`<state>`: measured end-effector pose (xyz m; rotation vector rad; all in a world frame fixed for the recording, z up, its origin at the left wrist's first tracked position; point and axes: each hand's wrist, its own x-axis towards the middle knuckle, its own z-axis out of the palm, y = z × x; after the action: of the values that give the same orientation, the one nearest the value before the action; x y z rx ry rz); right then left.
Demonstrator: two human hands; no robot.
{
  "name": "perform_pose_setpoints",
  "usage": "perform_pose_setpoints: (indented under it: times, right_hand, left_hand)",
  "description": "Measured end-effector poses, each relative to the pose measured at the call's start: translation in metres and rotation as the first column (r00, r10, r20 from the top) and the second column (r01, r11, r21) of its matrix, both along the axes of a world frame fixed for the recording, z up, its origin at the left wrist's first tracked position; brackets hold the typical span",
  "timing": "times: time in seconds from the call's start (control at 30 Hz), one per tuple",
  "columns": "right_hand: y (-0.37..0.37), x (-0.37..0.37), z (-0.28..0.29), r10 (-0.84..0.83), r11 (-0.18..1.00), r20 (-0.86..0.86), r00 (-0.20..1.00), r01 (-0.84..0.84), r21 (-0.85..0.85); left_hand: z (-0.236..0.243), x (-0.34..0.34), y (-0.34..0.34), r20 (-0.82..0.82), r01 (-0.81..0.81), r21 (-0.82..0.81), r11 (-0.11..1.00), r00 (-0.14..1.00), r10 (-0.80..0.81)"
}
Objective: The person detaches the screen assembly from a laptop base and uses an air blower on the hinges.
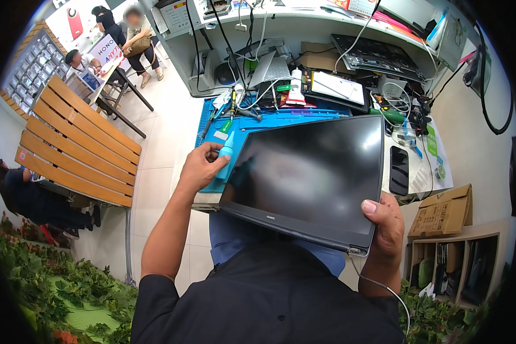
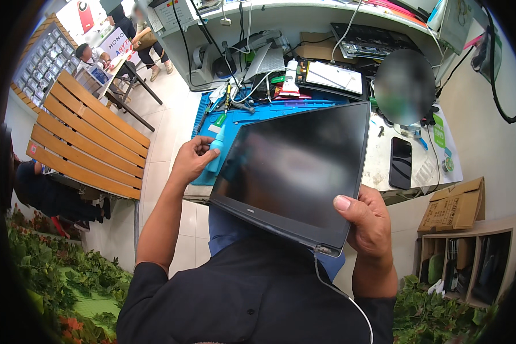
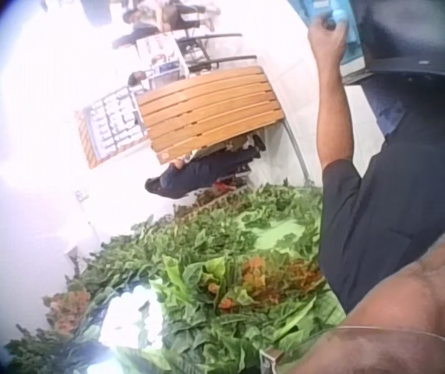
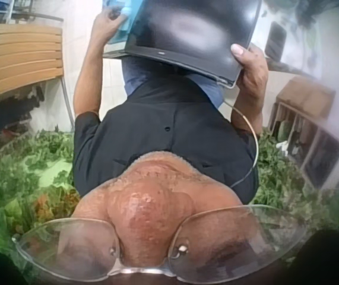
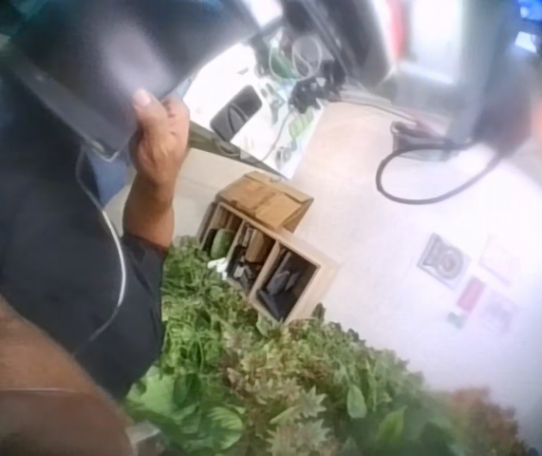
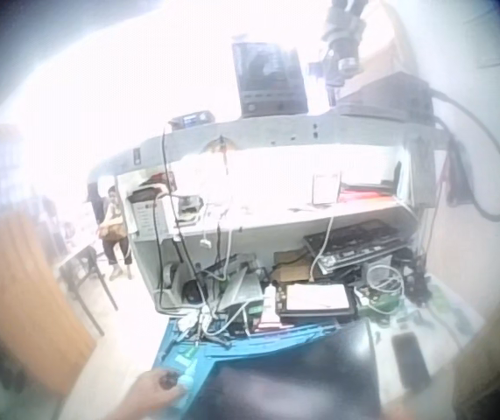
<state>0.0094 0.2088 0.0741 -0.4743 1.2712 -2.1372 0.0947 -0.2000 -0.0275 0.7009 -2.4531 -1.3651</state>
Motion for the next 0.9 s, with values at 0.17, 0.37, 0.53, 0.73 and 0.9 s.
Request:
perform_pose_setpoints:
  times: [0.17,0.37,0.53,0.73,0.9]
  right_hand:
    - [-0.005,0.001,0.007,0.013,1.000,-0.011,1.000,-0.014,-0.010]
    - [-0.005,0.002,0.008,0.009,1.000,0.003,1.000,-0.009,-0.008]
    - [-0.005,0.002,0.007,0.003,1.000,-0.007,1.000,-0.003,-0.001]
    - [-0.006,0.002,0.005,0.002,1.000,-0.015,1.000,-0.002,0.002]
    - [-0.010,0.008,0.007,-0.061,0.998,0.021,0.998,0.060,0.014]
  left_hand:
    - [0.010,-0.008,0.010,0.073,-0.011,-0.131,0.991,0.997,0.020]
    - [0.006,-0.013,0.011,0.080,-0.003,-0.172,0.985,0.997,0.017]
    - [0.009,-0.019,0.013,0.146,0.021,-0.259,0.966,0.989,0.017]
    - [0.023,-0.028,0.013,0.167,0.080,-0.382,0.921,0.986,-0.016]
    - [0.042,-0.010,0.018,0.242,0.128,-0.376,0.918,0.970,-0.037]
